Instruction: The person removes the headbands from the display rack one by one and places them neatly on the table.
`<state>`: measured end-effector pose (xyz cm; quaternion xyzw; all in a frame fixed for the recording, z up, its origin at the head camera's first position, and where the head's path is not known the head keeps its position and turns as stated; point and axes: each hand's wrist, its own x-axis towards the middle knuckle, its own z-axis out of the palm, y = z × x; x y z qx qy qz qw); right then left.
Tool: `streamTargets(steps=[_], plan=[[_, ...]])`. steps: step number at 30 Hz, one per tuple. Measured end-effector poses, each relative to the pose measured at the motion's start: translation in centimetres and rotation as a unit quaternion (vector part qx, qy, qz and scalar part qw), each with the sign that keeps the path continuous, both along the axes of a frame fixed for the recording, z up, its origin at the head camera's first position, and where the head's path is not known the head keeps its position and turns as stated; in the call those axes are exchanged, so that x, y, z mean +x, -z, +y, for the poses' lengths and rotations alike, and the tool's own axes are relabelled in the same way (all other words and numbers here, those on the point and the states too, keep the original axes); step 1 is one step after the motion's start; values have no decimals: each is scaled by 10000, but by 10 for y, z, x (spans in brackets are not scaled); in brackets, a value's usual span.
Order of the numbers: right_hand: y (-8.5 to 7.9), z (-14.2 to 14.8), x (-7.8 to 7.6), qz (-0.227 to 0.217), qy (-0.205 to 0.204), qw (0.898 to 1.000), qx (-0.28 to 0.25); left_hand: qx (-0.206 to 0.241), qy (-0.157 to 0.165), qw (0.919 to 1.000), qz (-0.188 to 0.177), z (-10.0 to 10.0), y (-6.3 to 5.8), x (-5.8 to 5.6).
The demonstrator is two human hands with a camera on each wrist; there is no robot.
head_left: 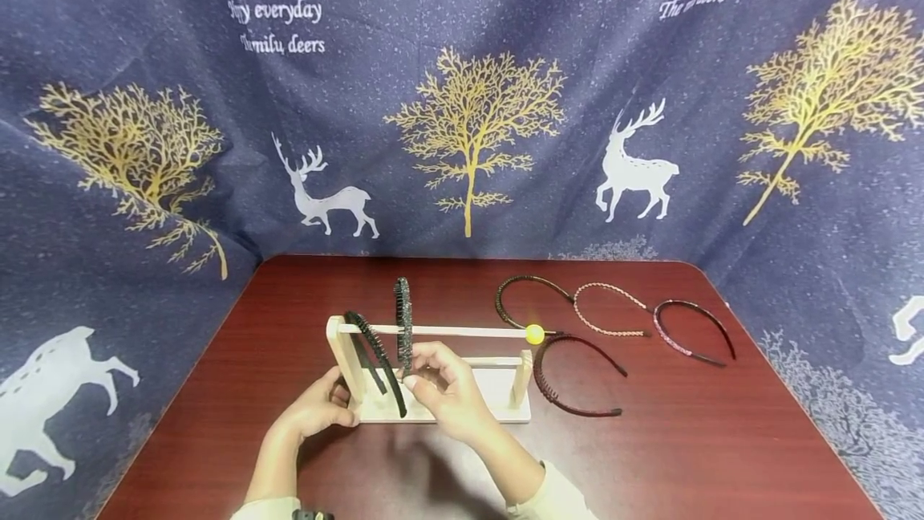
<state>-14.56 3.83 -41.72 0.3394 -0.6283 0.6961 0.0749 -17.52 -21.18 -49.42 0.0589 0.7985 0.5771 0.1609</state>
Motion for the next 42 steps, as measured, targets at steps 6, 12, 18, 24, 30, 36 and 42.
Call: streamTargets(steps=[6,12,18,24,30,36,42], plan=[[0,10,6,49,-85,9999,-69,-280,-136,9995,-11,0,-3,2],[-4,25,11,194,-121,9992,-335,-393,-220,9990,5,1,-4,2],[-8,42,9,566,57,9970,-521,-361,-205,9991,-16,2,-3,1],[-14,59,9,536,509,9957,-563,-378,-258,9989,-65,3,-3,1],[-21,78,6,826,720,9908,-794,-438,-334,9984,-116,4,-2,1],[-26,94,6,978,906,9866,-944,-382,-168,9991,-105,3,-3,2],[-30,110,8,981,1150,9849,-850,-289,-31,9996,-41,1,-5,0]])
